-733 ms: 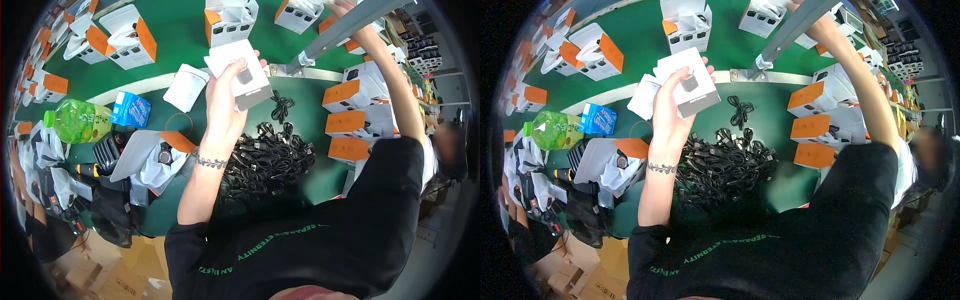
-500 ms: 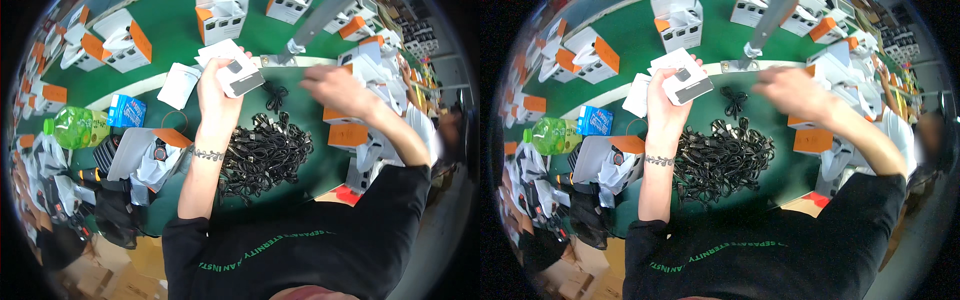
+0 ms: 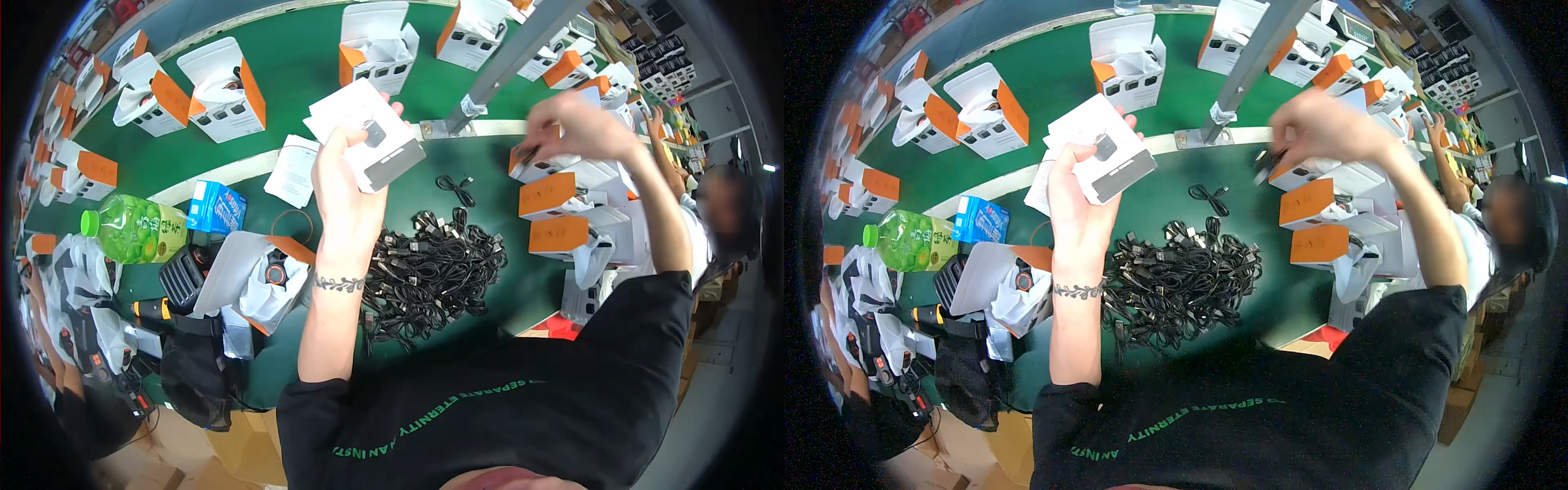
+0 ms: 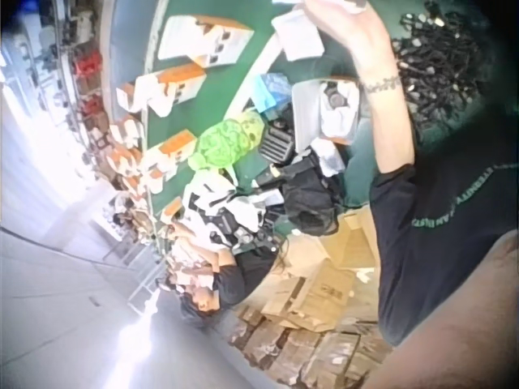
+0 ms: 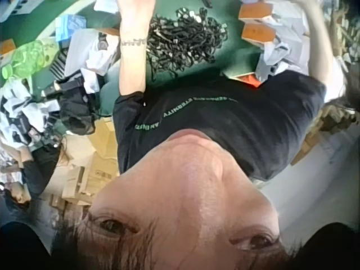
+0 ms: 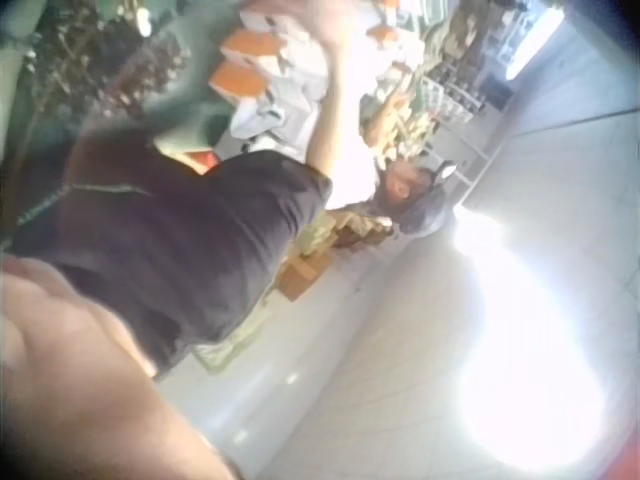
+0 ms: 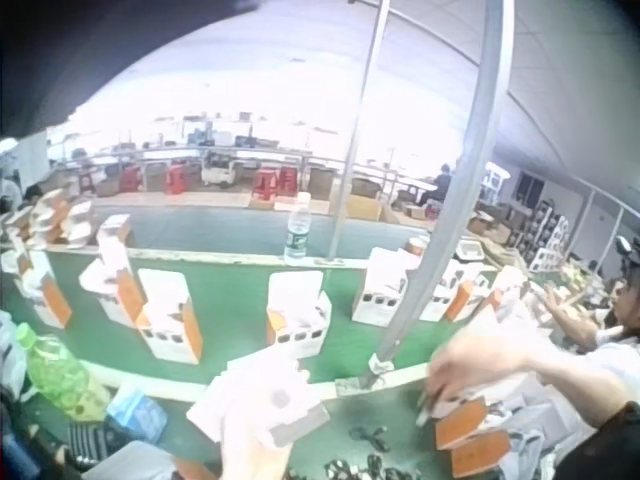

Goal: The person is placing small electronic items and user manuals into orange and white product boxes on an assembly line.

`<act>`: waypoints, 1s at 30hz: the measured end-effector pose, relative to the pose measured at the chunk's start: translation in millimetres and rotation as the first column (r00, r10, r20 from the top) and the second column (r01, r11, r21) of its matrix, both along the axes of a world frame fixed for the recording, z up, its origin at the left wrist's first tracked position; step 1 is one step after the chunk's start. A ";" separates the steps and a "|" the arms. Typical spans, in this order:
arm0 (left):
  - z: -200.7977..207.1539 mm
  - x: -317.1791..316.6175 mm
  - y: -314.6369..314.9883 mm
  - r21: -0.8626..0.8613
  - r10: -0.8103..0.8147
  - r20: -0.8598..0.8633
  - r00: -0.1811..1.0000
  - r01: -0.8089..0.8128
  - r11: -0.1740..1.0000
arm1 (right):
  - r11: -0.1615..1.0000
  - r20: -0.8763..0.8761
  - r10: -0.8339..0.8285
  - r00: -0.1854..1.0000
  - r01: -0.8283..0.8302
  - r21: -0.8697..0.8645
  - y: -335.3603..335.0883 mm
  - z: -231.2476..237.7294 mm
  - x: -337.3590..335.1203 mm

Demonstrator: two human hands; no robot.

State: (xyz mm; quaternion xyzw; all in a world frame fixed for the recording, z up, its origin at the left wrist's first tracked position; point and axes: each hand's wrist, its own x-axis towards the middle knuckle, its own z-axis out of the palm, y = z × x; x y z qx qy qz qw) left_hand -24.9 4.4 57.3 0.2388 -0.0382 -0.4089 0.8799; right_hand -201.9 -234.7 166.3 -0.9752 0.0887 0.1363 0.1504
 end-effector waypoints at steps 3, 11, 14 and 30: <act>-3.6 -0.6 -8.8 -0.012 -0.080 0.021 0.997 0.081 0.997 | 0.925 0.187 -0.126 0.974 0.184 -0.332 -81.1 23.4 -2.8; -6.5 1.2 -9.0 0.045 -0.150 0.119 0.981 0.146 0.988 | 0.759 0.429 0.245 0.869 0.103 -0.642 -221.8 -53.8 129.2; -0.5 -0.7 -8.2 0.099 -0.172 0.118 0.978 0.161 0.982 | 0.558 0.379 0.371 0.848 0.123 -0.821 -233.2 -82.7 128.0; 1.5 -40.2 -17.3 0.240 -0.368 0.416 0.831 0.290 0.927 | 0.925 0.455 -0.261 0.851 0.355 -0.133 20.3 22.7 -25.1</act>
